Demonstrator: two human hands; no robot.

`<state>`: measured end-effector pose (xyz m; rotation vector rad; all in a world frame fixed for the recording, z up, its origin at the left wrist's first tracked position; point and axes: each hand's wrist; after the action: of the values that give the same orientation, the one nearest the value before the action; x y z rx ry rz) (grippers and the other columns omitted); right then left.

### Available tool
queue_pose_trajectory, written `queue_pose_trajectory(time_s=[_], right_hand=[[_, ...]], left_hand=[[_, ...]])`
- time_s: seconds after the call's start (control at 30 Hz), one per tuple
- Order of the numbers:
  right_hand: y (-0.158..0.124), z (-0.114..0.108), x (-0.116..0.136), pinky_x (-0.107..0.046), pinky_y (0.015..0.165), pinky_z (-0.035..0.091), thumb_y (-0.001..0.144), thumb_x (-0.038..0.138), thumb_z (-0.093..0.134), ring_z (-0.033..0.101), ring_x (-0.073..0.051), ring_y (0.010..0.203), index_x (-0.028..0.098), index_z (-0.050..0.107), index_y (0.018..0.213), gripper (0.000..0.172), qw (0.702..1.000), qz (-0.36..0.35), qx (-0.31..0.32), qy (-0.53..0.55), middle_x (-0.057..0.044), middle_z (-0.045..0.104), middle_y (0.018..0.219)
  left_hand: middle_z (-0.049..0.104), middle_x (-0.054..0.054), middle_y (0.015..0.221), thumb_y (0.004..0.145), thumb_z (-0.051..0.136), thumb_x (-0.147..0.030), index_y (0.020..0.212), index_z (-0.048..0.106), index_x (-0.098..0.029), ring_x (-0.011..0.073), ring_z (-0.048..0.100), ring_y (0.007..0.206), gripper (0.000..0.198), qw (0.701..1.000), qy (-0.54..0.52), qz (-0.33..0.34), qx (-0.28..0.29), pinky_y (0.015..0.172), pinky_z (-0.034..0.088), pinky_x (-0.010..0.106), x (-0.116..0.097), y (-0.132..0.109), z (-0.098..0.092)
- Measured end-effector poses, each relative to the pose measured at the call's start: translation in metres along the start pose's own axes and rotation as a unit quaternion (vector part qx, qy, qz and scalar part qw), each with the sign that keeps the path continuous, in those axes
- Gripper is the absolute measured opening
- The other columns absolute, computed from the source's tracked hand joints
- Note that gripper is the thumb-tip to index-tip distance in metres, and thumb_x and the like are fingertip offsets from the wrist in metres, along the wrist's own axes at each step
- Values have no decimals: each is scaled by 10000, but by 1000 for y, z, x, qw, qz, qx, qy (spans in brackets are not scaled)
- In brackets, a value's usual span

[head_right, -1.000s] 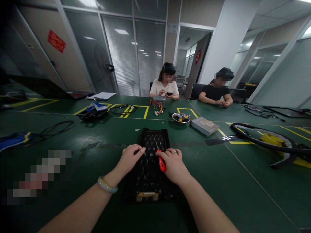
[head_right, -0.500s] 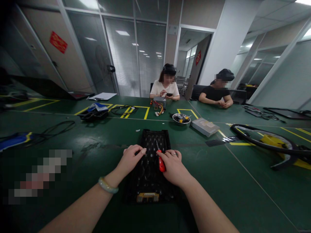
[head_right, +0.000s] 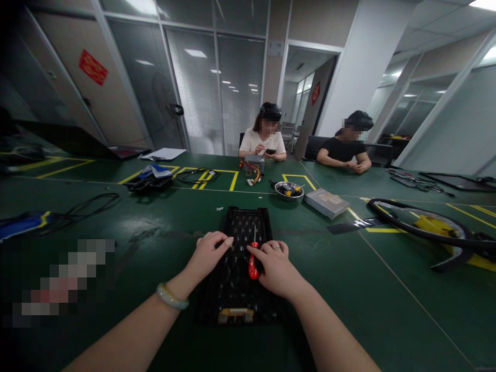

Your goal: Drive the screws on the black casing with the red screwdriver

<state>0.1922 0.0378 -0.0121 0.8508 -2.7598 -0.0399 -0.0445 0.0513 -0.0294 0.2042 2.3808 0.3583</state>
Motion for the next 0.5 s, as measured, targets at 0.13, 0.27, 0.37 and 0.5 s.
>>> queue_pose_trajectory(time_s=[0.13, 0.27, 0.37, 0.5], right_hand=[[1, 2, -2, -456, 1124, 114, 718, 66, 474, 432, -238, 1222, 324, 449, 1456, 782, 1000, 1, -2, -4, -50, 607, 1163], [1, 4, -4, -453, 1122, 144, 744, 76, 464, 444, -232, 1202, 328, 453, 1454, 753, 1000, -1, -4, -4, -49, 610, 1158], [1, 3, -4, -454, 1124, 153, 754, 81, 462, 450, -226, 1201, 346, 472, 1436, 732, 1000, 1, -5, 9, -41, 614, 1158], [0, -2, 0, -464, 1125, 166, 760, 82, 460, 461, -226, 1193, 377, 457, 1440, 741, 1000, 2, -8, 27, -29, 615, 1150]], left_hand=[[687, 10, 908, 959, 456, -476, 813, 658, -225, 238, 584, 981, 353, 1000, -1, 0, -3, 892, 357, 403, 0, -1, 1], [688, 16, 991, 952, 486, -436, 915, 667, -247, 244, 583, 1006, 265, 999, -20, -9, -39, 922, 374, 436, 2, -1, 1], [595, 63, 1259, 914, 558, -388, 1234, 558, -263, 254, 546, 1104, 343, 976, -48, -58, -202, 971, 388, 461, 11, 2, 2], [491, 116, 1334, 834, 654, -373, 1370, 399, -220, 239, 542, 1084, 613, 942, -93, -112, -301, 989, 424, 461, 30, 10, 8]])
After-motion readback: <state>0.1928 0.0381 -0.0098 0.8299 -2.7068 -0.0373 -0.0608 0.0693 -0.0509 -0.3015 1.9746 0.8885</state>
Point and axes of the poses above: each hand's wrist, its own y-axis towards the middle knuckle, its own z-axis out of the palm, x = y × z
